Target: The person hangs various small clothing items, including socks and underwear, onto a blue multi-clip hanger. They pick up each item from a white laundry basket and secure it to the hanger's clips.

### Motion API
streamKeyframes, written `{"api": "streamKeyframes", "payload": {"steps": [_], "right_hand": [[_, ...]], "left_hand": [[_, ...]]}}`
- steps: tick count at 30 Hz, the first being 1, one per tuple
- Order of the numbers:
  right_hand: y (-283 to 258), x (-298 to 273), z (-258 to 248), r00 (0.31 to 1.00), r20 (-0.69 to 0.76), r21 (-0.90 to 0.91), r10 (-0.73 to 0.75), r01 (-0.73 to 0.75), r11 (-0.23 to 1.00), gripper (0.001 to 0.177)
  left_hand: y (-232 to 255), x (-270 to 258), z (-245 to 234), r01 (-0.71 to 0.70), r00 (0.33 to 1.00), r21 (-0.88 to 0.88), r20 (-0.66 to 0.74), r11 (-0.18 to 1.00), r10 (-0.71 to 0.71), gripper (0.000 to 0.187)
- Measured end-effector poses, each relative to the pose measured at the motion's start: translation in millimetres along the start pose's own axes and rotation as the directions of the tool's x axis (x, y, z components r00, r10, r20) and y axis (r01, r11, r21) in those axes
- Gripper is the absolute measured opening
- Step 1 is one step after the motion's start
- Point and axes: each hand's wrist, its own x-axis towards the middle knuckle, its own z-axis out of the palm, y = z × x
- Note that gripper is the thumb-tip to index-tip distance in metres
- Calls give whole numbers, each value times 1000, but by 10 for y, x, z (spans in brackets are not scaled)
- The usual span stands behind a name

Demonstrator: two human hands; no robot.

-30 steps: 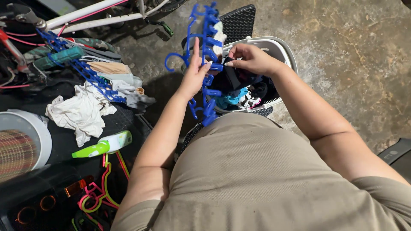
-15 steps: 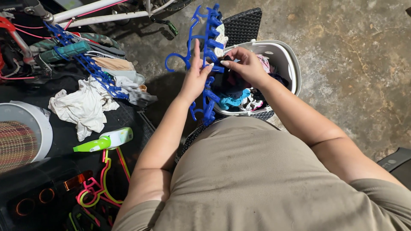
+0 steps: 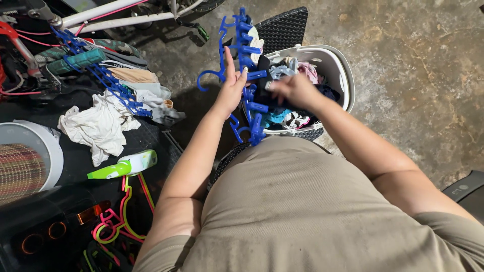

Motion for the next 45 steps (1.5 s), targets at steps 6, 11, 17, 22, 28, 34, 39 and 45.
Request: {"api": "streamKeyframes", "payload": {"steps": [6,11,17,22,28,34,39,45], "right_hand": [[173,-59,545,945,310,431,99,-233,872,46],[233,-90,527,927,373,458,-36,-150,876,43],[-38,-245,229,946,319,404,64,-197,893,63],[-33,-189,67,852,482,408,206,-426,807,58],[46,11,308,844,500,580,195,-494,648,62],[-243,-15,504,799,578,394,166,-452,800,62],[-277,12,436,739,658,230,141,-376,898,61],[20,-42,589,710,660,133,244,-431,892,67]], "left_hand": [[-260,95,144,-432,897,425,113,795,427,93],[8,-4,299,-78,997,855,70,513,34,73],[371,-512,74,-212,839,790,-155,575,522,28],[-290,-656,-399,299,950,542,-95,785,-296,33],[-1305,-861,-252,27,734,-699,-472,715,-489,62],[-1124,-905,-52,282,954,-675,122,682,-274,54],[-598,-978,-71,340,936,-649,301,680,-181,59],[-670,-1045,-155,491,871,-602,335,629,-360,63]]}}
